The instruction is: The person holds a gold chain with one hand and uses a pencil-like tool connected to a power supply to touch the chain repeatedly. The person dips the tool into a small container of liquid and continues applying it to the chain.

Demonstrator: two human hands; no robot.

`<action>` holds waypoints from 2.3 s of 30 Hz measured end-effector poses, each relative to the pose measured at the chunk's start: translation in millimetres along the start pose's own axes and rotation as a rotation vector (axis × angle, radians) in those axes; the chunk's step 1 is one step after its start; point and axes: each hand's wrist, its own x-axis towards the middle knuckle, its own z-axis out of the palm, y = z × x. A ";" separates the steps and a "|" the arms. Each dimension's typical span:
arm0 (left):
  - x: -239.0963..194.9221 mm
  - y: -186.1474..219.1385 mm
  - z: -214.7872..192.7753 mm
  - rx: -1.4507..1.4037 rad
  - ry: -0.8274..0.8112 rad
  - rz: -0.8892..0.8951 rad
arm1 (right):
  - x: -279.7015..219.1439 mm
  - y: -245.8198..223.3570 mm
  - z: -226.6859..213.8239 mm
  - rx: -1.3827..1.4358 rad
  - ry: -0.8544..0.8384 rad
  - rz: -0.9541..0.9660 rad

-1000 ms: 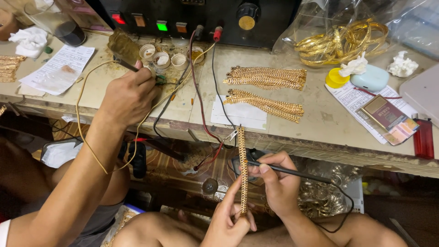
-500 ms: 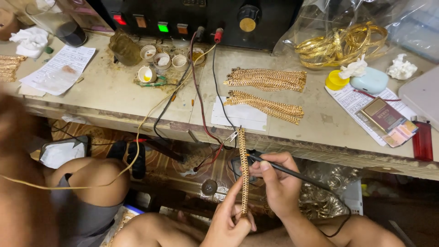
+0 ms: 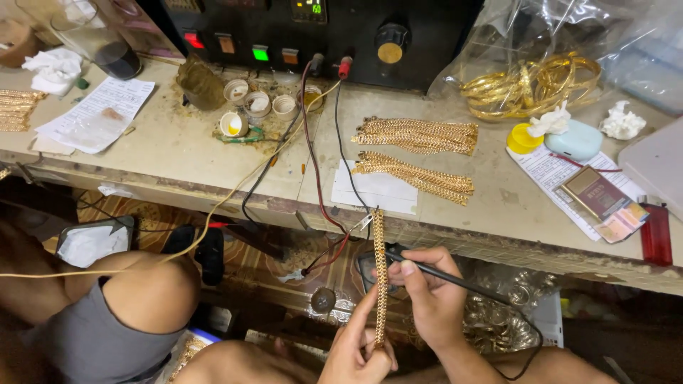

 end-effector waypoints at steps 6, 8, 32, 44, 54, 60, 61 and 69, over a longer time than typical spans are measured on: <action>-1.1 -1.2 1.2 0.000 0.014 -0.047 | -2.7 1.3 -1.5 -0.043 0.021 0.008; 1.4 -9.7 0.2 0.045 0.018 0.058 | -2.2 2.8 -1.2 -0.013 0.017 0.011; -0.3 -1.1 0.1 0.047 0.024 -0.020 | -2.5 -2.9 1.6 -0.068 0.003 0.005; 0.6 3.0 -1.6 0.138 0.055 0.010 | -1.6 -1.7 1.9 -0.033 -0.031 -0.005; -1.4 -0.4 2.0 0.114 0.150 -0.090 | -2.1 -2.0 -0.3 -0.092 0.076 0.016; 8.3 -45.2 -37.4 -0.307 0.080 -0.167 | 37.9 -44.6 -23.6 -0.193 0.003 -0.427; 8.1 -49.6 -43.1 -0.311 0.073 -0.113 | 46.7 -52.4 -24.5 -0.273 -0.066 -0.377; 14.9 -71.9 -66.7 0.261 0.277 0.034 | 92.9 -60.3 -9.6 -0.323 -0.575 -0.399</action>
